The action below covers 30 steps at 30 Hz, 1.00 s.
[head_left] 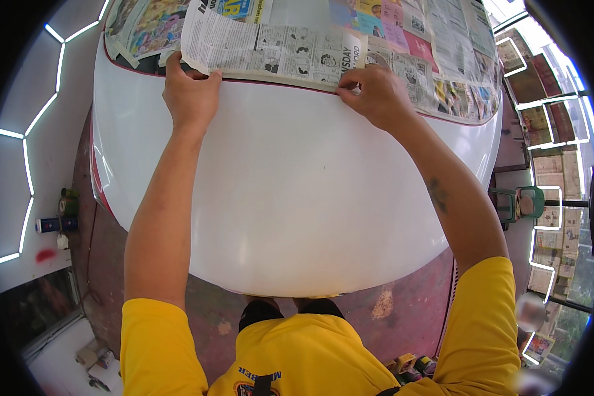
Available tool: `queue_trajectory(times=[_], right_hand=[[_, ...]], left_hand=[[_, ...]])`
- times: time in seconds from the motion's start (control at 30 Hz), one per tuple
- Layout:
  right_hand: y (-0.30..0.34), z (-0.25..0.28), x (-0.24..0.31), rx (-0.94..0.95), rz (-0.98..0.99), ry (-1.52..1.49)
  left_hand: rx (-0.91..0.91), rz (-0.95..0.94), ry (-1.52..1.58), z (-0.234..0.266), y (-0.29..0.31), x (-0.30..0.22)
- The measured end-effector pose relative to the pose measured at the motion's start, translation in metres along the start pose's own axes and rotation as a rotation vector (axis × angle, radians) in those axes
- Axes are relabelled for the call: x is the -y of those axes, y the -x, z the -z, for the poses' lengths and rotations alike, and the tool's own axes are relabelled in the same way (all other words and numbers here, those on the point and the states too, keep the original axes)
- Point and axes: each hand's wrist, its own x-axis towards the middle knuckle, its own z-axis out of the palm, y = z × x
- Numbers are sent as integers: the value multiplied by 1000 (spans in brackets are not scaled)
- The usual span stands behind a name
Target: The person tapes sheets of newspaper onto the hood and side windows of a red car using masking tape. They smooth the paper to ensure it adheres and overlaps sections to cover the surface.
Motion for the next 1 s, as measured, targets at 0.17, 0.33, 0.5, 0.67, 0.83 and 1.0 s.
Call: queue_trajectory(times=[0.17,0.33,0.5,0.67,0.83,1.0], right_hand=[[-17,3,19,77,31,-29],[-7,11,-3,118,-31,-30],[-1,9,-8,72,17,38],[-9,1,14,45,176,162],[10,5,-21,21,128,154],[4,6,14,60,100,153]], left_hand=[[-17,-31,12,-2,0,1],[-3,-4,12,2,-3,5],[-11,3,80,-3,4,-2],[-21,-16,41,1,1,1],[-6,-6,76,0,2,2],[-22,-49,122,-2,0,8]])
